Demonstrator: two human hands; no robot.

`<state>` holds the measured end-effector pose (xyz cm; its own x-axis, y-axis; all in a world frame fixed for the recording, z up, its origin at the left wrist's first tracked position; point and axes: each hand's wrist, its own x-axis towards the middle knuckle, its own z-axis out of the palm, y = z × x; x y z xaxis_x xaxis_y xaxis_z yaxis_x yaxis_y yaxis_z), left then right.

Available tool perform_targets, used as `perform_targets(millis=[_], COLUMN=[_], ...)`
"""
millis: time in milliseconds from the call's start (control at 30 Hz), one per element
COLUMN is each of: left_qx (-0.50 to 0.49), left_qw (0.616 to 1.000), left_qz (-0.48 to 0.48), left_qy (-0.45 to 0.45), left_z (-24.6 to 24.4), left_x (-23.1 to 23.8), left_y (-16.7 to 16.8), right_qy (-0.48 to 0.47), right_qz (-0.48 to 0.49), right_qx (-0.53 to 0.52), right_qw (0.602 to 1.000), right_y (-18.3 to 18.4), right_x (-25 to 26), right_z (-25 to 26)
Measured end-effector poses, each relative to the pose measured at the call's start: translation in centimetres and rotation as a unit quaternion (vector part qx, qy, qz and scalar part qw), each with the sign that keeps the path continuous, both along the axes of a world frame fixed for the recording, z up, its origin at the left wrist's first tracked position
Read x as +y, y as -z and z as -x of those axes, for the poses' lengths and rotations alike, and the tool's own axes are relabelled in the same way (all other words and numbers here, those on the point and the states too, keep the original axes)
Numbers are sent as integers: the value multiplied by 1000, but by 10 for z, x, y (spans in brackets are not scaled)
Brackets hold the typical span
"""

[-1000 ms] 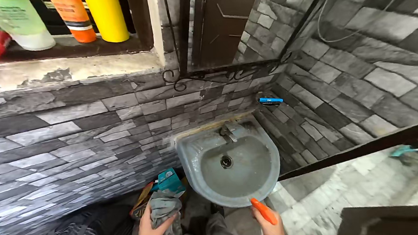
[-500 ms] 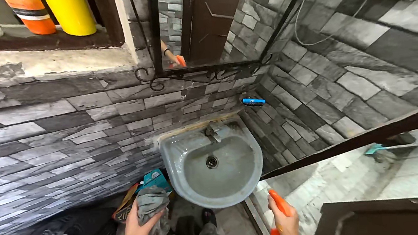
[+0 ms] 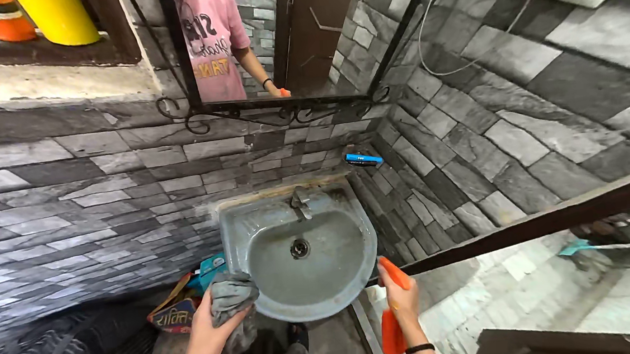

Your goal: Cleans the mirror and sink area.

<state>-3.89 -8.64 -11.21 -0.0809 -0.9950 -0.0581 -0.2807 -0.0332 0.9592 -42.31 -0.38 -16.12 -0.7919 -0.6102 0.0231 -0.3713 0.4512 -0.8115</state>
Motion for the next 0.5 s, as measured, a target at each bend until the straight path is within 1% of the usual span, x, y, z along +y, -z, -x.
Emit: perform_targets(millis=[100, 167, 233, 300, 367, 500], left_qx=[-1, -4, -3, 4, 13, 32], left_qw=[1000, 1000, 999, 998, 998, 996], left_qz=[6, 3, 0, -3, -1, -2], left_qy=[-15, -29, -43, -55, -67, -84], left_z=[12, 19, 26, 34, 45, 69], left_x=[8, 15, 21, 26, 31, 39], left_y=[0, 1, 3, 3, 3, -2], right_qy=[-9, -5, -23, -63, -84, -103], right_qz=[-35, -50, -58, -45, -25, -17], right_qx=[35, 29, -15, -59, -76, -98], right_qw=[999, 998, 998, 995, 993, 990], right_y=[-7, -11, -17, -19, -16, -11], right_x=[-23, -36, -47, -56, -65, -79], right_z=[12, 21, 32, 40, 44, 52])
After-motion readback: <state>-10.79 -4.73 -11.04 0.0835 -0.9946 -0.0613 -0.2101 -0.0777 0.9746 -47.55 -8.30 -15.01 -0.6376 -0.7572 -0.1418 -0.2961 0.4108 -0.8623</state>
